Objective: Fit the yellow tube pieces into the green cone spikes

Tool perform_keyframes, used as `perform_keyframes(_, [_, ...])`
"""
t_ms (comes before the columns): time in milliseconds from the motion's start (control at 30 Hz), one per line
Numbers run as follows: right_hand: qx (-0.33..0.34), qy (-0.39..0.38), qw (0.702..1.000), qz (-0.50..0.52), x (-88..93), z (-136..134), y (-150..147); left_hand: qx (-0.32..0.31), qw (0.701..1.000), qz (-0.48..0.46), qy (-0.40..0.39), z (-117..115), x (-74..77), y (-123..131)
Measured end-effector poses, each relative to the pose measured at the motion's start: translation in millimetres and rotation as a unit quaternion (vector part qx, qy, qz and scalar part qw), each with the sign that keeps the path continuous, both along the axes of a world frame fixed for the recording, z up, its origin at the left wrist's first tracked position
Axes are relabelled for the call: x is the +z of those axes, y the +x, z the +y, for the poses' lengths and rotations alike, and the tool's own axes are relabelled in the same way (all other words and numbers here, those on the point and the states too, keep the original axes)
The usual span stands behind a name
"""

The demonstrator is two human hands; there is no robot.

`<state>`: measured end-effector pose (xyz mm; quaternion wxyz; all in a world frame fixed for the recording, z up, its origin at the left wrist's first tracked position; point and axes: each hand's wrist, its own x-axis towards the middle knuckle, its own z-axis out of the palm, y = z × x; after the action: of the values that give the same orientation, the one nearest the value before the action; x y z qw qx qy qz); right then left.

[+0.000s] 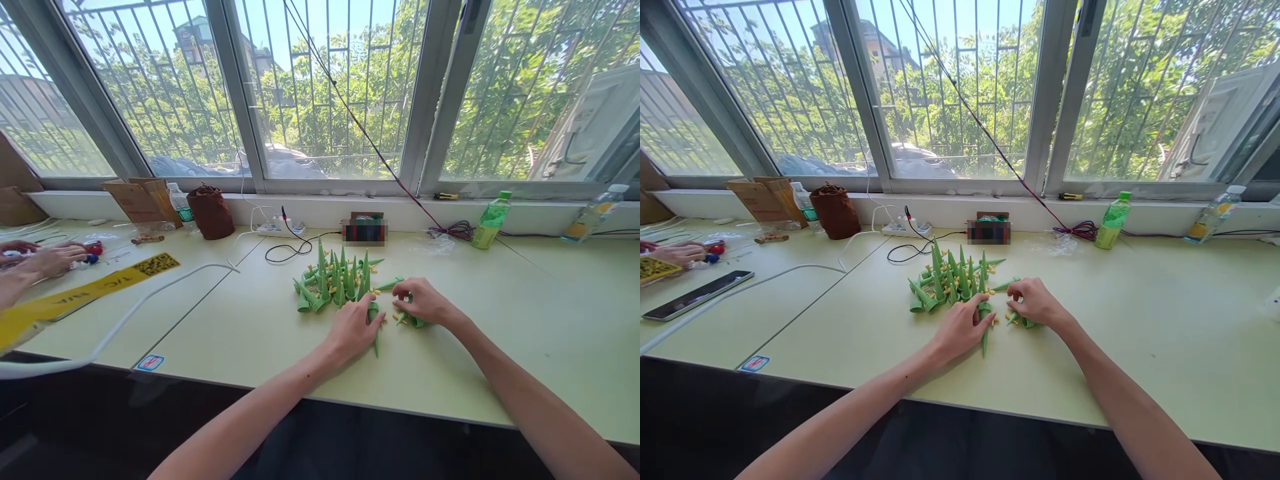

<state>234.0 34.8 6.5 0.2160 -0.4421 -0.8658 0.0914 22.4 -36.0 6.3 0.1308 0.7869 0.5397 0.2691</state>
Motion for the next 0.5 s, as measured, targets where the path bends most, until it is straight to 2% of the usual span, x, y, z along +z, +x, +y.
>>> perform_keyframes(367, [-0.010,-0.009,1.000,0.004,5.8,-6.1,-2.7,0.002,1.000,0.000,-0.031,-2.4,4.4,1.8])
perform_keyframes(500, [-0.010,-0.033,0.999,0.017,6.0,-7.2,-2.5,-0.001,0.999,-0.005,-0.033,-2.3,3.8,1.5])
